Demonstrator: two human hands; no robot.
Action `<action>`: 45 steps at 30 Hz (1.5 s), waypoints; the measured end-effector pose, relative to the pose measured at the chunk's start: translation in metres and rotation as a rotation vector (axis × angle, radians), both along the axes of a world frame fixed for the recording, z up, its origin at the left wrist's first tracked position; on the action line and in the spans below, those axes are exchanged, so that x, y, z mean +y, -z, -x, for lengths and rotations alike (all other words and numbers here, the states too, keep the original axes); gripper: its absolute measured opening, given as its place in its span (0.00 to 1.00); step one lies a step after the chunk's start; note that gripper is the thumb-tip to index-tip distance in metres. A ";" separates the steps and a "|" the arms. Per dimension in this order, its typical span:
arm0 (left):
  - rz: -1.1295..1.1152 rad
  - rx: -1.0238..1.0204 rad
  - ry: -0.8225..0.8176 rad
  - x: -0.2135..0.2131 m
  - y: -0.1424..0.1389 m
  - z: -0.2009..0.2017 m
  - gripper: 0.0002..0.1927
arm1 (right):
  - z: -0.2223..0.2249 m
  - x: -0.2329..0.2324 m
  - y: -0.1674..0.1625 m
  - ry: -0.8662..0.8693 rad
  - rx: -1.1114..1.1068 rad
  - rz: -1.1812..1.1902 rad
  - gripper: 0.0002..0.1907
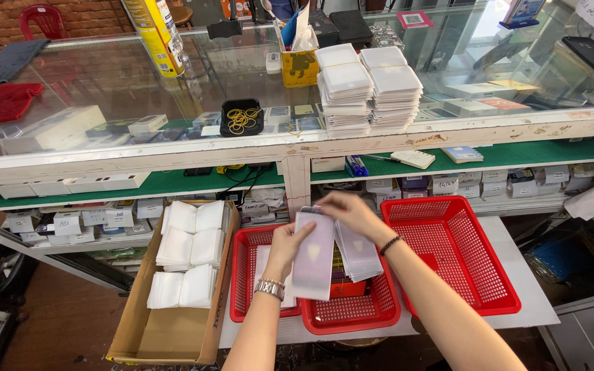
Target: The person picks up a phone from a basket, slides it into a clear plastic sleeve, wraps a white paper sleeve around it, and stacks the wrapped phones in the basket. They repeat this for several phones, occasionally moving finished stacks aside.
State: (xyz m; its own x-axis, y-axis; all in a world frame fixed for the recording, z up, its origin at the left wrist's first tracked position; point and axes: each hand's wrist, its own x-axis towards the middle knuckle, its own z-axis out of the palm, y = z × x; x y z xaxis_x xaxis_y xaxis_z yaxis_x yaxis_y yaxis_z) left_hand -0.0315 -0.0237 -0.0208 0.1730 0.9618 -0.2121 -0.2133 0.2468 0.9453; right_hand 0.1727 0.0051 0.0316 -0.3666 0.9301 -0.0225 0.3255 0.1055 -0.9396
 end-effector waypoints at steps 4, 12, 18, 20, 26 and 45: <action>0.000 -0.093 -0.225 0.012 0.017 -0.011 0.17 | 0.007 -0.032 0.032 0.102 0.149 0.393 0.44; -0.168 0.875 -0.108 -0.009 0.049 0.008 0.21 | -0.029 -0.046 0.086 0.492 -0.501 -0.112 0.24; -0.059 1.256 0.006 -0.038 0.061 -0.004 0.28 | -0.016 -0.056 0.088 0.376 -1.015 -0.244 0.25; -0.096 1.255 -0.016 -0.040 0.063 -0.004 0.24 | -0.010 -0.059 0.081 0.361 -1.021 -0.224 0.24; -0.354 1.202 -0.165 -0.035 0.049 -0.015 0.09 | 0.017 -0.053 0.073 0.338 -0.206 0.126 0.19; 0.330 1.291 0.013 -0.058 0.080 0.064 0.44 | 0.030 -0.017 0.064 0.252 0.367 0.639 0.22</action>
State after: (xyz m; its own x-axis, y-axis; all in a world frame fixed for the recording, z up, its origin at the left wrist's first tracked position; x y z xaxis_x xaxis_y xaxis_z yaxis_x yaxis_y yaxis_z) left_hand -0.0959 -0.0816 -0.1010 -0.3182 0.8336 -0.4514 0.7883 0.4972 0.3625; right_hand 0.1431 -0.0121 -0.0319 -0.2336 0.8335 -0.5006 -0.0754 -0.5289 -0.8453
